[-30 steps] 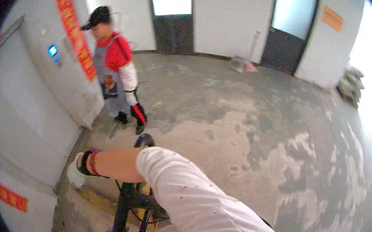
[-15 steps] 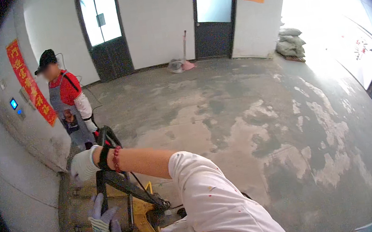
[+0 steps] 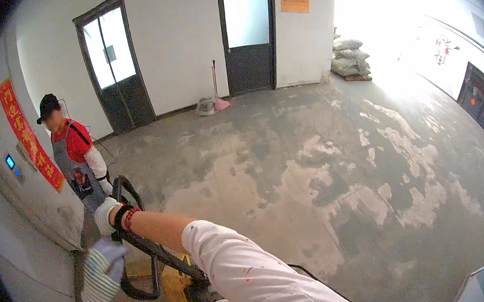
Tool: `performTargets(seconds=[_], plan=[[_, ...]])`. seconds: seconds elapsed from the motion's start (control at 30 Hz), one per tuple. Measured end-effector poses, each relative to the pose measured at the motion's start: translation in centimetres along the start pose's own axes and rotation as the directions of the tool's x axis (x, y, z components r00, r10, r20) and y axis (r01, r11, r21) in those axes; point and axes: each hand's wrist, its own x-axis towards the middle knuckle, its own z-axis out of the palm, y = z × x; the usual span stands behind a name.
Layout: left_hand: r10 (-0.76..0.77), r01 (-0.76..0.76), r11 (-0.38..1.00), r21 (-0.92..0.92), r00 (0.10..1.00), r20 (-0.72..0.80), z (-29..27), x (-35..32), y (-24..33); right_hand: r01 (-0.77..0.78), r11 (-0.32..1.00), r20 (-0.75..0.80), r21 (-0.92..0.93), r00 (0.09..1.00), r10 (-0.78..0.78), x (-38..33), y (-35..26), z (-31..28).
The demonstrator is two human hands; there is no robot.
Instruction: Operating a manual pallet jack to move heavy sacks out of an elevator and across a hallway.
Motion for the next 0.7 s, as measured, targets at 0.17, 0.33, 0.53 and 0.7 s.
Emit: performTargets(seconds=[0.17, 0.33, 0.53, 0.7], plan=[[0.102, -0.097, 0.995, 0.031, 0.941, -0.322, -2.6, 6.8, -1.7, -0.13, 0.988, -0.08, 0.083, 0.987, 0.136, -0.6, -0.5, -0.4], [0.13, -0.14, 0.989, -0.037, 0.971, -0.2, 1.5, 11.6, -6.2, -0.435, 0.856, -0.229, 0.28, 0.835, 0.5, -2.9, -2.0, -1.9], [0.028, -0.07, 0.96, 0.271, 0.987, 0.155, 2.4, 12.4, -6.3, -0.859, 0.284, -0.206, 0.427, 0.214, 0.955, -5.1, -5.2, -3.8], [0.007, -0.066, 0.963, 0.262, 0.976, 0.219, 2.5, 12.4, -5.5, -0.583, 0.662, -0.325, 0.472, 0.583, 0.745, -4.1, -4.4, -2.4]])
